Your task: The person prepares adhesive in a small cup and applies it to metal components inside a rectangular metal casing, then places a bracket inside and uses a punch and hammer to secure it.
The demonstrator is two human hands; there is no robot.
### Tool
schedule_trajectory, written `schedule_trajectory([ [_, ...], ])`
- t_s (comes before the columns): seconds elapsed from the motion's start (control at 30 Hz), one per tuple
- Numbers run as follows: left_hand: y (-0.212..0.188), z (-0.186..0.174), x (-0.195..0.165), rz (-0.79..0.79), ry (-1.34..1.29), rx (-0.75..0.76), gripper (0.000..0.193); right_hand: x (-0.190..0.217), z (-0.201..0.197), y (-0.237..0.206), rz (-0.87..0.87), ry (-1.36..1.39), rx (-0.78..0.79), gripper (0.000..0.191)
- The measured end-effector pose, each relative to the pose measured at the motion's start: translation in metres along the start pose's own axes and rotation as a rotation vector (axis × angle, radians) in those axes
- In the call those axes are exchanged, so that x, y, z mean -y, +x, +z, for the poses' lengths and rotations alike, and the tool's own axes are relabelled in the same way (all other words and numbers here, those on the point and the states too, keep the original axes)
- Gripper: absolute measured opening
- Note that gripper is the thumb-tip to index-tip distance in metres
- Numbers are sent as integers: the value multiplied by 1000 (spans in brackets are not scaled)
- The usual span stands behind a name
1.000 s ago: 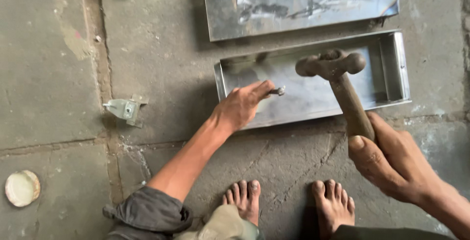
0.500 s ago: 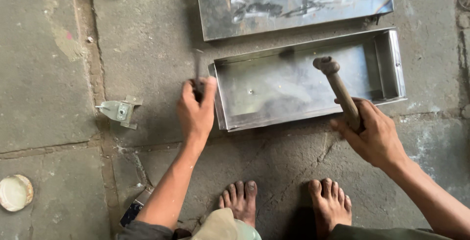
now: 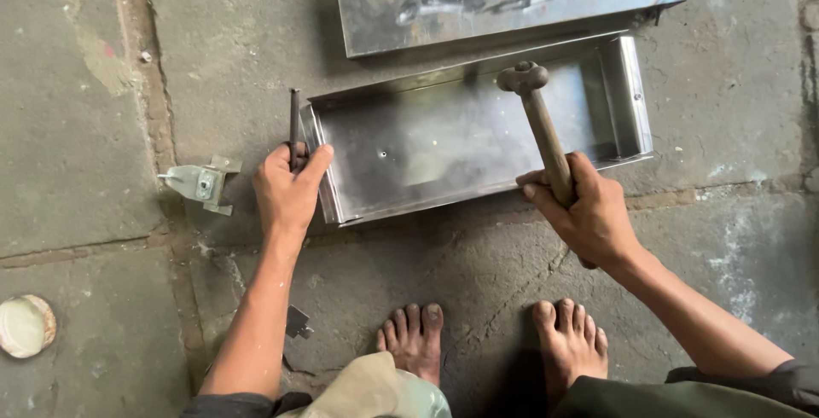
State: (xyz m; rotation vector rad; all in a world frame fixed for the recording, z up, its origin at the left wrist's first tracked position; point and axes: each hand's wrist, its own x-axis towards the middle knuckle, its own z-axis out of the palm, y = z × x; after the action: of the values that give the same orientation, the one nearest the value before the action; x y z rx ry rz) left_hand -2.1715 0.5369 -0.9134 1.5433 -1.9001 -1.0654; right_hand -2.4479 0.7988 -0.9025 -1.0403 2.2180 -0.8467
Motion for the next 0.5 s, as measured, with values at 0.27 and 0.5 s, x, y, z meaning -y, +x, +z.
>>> schedule_trajectory([
  [0.27,-1,-6,3,-15,-13,-38,34,10,10,-3,47,66,-4,27],
  [0.5,-6,-16,-33,61,-583,-148,22,12,8,-4,72,122,-1,25],
])
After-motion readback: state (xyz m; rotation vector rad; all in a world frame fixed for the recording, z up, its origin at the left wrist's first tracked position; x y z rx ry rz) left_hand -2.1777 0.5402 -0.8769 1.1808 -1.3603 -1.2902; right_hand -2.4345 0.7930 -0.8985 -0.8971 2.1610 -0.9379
